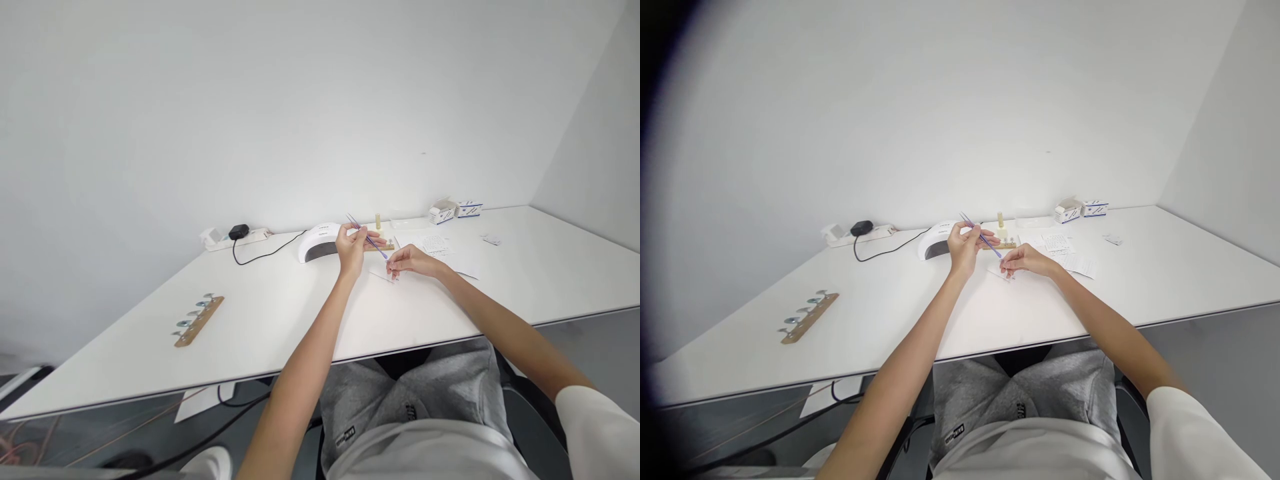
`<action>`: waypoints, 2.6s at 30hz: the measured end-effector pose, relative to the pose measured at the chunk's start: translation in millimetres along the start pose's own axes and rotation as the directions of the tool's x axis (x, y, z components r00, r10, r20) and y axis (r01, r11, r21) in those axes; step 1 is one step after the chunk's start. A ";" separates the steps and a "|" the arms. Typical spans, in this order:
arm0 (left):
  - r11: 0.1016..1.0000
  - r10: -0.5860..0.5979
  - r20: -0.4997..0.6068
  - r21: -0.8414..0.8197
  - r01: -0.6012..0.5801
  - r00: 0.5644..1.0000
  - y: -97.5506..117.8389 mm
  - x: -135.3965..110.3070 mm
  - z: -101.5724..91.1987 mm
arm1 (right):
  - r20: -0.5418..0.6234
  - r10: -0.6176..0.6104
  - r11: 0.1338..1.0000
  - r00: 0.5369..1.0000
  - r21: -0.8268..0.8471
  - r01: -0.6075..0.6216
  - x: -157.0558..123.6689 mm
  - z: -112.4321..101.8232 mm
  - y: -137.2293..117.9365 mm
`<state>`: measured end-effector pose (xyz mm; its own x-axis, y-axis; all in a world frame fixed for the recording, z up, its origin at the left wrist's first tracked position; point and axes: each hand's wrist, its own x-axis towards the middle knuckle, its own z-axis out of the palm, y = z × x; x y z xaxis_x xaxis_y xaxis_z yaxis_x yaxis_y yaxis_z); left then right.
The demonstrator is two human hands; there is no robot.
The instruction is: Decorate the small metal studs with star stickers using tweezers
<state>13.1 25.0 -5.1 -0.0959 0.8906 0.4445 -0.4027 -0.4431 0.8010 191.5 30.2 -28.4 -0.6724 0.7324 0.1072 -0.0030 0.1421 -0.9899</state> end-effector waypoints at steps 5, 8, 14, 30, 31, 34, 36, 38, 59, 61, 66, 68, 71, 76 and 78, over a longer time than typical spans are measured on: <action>1.000 -0.016 0.013 -0.008 0.016 1.000 1.3 -1.2 1.1 | -0.012 0.013 1.000 1.000 -0.007 -0.013 -0.6 0.4 -1.9; 1.000 -0.026 0.035 0.006 0.026 0.999 -0.6 -1.5 1.1 | -0.010 0.013 1.000 1.000 -0.010 -0.013 -0.2 -0.1 -1.2; 0.999 -0.011 0.042 0.033 0.010 0.999 -1.0 -2.8 2.1 | -0.023 0.027 0.999 0.999 -0.046 -0.028 -0.1 0.7 -1.4; 0.995 0.025 0.021 0.098 -0.027 0.999 -3.5 -5.2 5.7 | -0.123 -0.025 0.967 0.992 -0.255 -0.008 -2.2 5.4 -12.1; 0.995 0.030 0.021 0.094 -0.031 0.999 -3.7 -5.2 5.8 | -0.126 -0.027 0.965 0.992 -0.262 -0.007 -2.0 5.0 -11.4; 0.996 0.039 0.020 0.083 -0.041 0.999 -3.5 -6.1 6.7 | -0.134 -0.023 0.960 0.991 -0.278 -0.016 -1.4 4.1 -9.1; 0.996 0.041 0.015 0.082 -0.042 0.999 -3.3 -7.1 7.7 | -0.139 -0.023 0.958 0.990 -0.288 -0.018 -0.8 3.6 -7.6; 0.996 0.040 0.009 0.080 -0.040 0.999 -3.2 -8.2 9.1 | -0.149 -0.025 0.952 0.988 -0.306 -0.022 0.0 3.1 -6.3; 0.997 0.037 -0.032 0.071 -0.034 0.999 -3.0 -4.3 6.9 | -0.202 -0.071 0.964 0.977 -0.265 0.015 2.7 2.6 -2.2; 0.997 0.033 -0.028 0.067 -0.032 0.999 -3.4 -5.2 7.6 | -0.209 -0.066 0.961 0.976 -0.276 0.006 3.0 2.7 -1.9; 0.998 0.044 -0.070 0.044 -0.041 0.997 -0.8 -0.6 3.2 | -0.219 -0.044 0.976 0.975 -0.216 -0.004 2.1 7.0 -6.2; 0.998 0.050 -0.100 0.039 -0.046 0.994 0.0 2.2 -0.1 | -0.222 -0.014 0.982 0.975 -0.189 -0.029 1.0 9.1 -7.7; 0.999 0.047 -0.138 0.031 -0.043 0.989 0.1 5.3 -4.5 | -0.233 0.025 0.975 0.972 -0.209 -0.075 -0.4 11.6 -6.9; 1.000 0.025 -0.164 0.002 -0.025 0.986 -1.1 9.1 -8.8 | -0.183 -0.060 0.920 0.981 -0.392 -0.017 -4.2 19.0 0.3; 1.000 0.024 -0.177 -0.015 -0.027 0.984 -1.3 10.7 -9.9 | -0.150 -0.081 0.897 0.985 -0.441 0.006 -6.6 24.0 3.7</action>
<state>3.6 36.1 -5.3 -0.2654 0.8838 0.3853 -0.4135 -0.4653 0.7826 178.2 9.8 -35.1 -0.5511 0.8102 0.1996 0.3195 0.4259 -0.8465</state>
